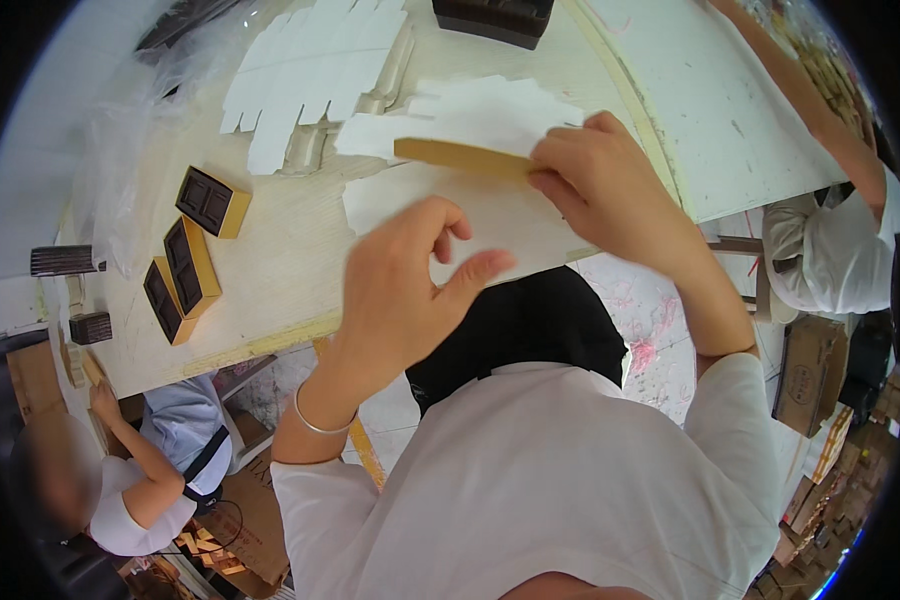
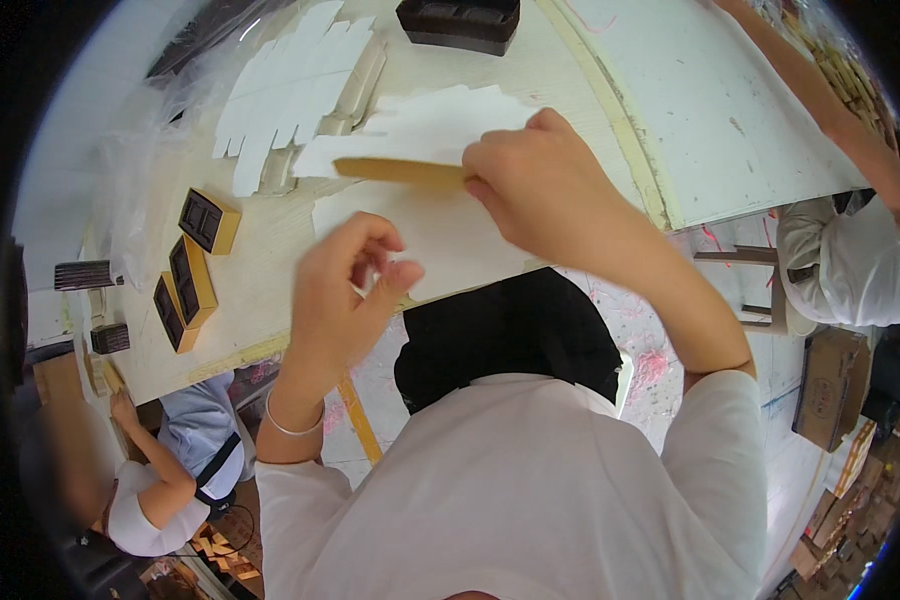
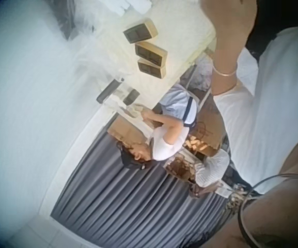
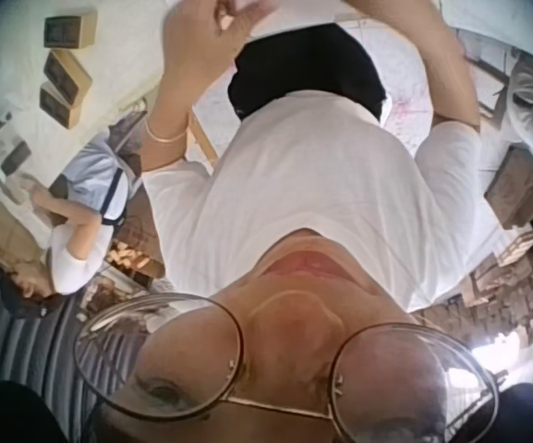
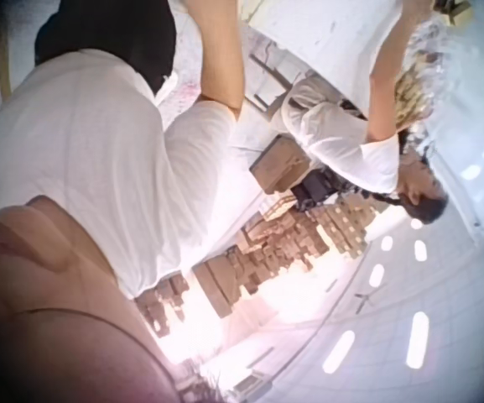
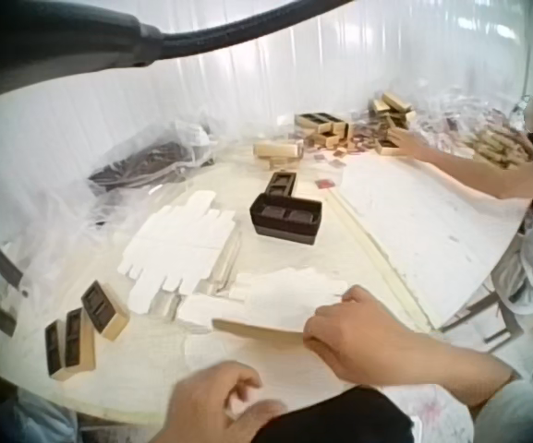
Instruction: The person folds flat cardboard pieces into rectangular boxes and places dark rectangular inserts inside them. The person repeats this process multiple times, stacking the finished boxes on the table.
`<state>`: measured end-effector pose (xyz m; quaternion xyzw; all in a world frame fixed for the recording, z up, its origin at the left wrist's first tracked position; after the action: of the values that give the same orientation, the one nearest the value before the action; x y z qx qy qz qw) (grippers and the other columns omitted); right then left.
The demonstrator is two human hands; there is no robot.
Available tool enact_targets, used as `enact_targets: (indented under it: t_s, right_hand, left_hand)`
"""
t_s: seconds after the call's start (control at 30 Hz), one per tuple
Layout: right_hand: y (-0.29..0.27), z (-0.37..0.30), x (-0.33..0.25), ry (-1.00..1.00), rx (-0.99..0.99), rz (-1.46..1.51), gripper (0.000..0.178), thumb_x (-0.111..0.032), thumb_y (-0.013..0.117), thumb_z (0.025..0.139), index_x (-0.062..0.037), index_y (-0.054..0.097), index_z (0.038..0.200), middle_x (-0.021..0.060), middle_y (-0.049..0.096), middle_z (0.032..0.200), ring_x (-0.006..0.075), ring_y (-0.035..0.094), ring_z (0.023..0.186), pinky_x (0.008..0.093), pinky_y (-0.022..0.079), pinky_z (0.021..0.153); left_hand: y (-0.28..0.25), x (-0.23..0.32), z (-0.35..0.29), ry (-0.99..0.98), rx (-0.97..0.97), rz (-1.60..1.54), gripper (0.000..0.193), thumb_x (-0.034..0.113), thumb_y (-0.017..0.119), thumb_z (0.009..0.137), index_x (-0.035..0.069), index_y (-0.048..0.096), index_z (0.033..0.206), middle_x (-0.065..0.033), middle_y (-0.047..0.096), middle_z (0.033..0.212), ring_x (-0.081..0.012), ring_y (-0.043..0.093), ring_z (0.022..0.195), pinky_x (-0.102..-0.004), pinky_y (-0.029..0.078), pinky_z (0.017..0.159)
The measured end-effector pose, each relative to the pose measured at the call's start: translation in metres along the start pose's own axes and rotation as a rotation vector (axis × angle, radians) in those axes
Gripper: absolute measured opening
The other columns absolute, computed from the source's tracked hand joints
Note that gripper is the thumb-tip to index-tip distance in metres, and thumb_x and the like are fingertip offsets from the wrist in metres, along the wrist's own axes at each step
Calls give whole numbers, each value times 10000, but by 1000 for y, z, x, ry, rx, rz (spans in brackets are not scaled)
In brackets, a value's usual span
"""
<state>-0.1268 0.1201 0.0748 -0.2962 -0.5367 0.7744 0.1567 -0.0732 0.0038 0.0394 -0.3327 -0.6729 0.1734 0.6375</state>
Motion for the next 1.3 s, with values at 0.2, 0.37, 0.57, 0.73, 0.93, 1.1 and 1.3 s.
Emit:
enact_targets:
  t_s: [0.2,0.37,0.57,0.73,0.93,1.1,1.3]
  right_hand:
    - [9,-38,-69,-127,51,208,257,-235,712,798,-47,609,940,113,590,915,288,570,837,426,409,832]
    - [-31,-77,-55,-325,204,37,534,-468,683,790,-67,635,1140,181,549,1248,340,548,1125,493,380,1001]
    - [4,-91,-56,-470,199,-189,279,-167,717,733,-82,650,990,88,622,1029,236,605,982,409,439,934]
    - [41,-54,-32,-175,-73,207,256,-168,751,715,-77,623,917,77,594,981,247,584,899,390,405,839]
    - [25,-45,-53,-290,203,-87,370,-256,775,701,-76,629,990,94,547,1105,256,544,994,410,418,843]
    - [43,-61,-69,-406,159,-232,381,-239,748,722,-52,646,1039,97,550,1039,244,558,953,382,454,790]
    - [54,-25,-45,-236,-225,130,115,-115,679,771,-24,652,836,90,614,1006,249,608,915,361,478,714]
  left_hand:
    - [35,-8,-2,44,2,-790,624,365,549,965,13,292,1412,-121,541,1196,-163,529,1041,-297,447,886]
    - [4,-24,11,-169,-19,-774,404,183,482,962,4,421,1320,-21,550,1012,-88,508,895,-263,448,776]
    - [16,-20,53,-43,-404,-172,350,226,580,913,6,571,1184,-39,587,916,-124,547,810,-247,448,729]
    - [23,3,60,273,-163,243,292,120,611,861,29,580,1136,-110,617,983,-244,595,872,-291,478,768]
    - [18,-5,59,310,-52,69,312,19,639,815,46,596,1124,-120,626,1005,-264,607,868,-333,505,791]
    - [21,-9,65,243,-106,56,316,27,635,823,54,600,1136,-114,632,1006,-245,613,861,-333,505,790]
    - [20,-7,64,279,-89,88,361,8,623,809,62,602,1166,-115,639,1038,-244,622,882,-342,506,800]
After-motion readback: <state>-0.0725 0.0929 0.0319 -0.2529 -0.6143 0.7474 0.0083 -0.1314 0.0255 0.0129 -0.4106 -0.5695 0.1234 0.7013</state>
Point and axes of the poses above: each hand's wrist, its own z-axis towards the middle knuckle, its own y-axis out of the palm, x = y × z, the point moved 10 cm from there along z, towards the middle knuckle
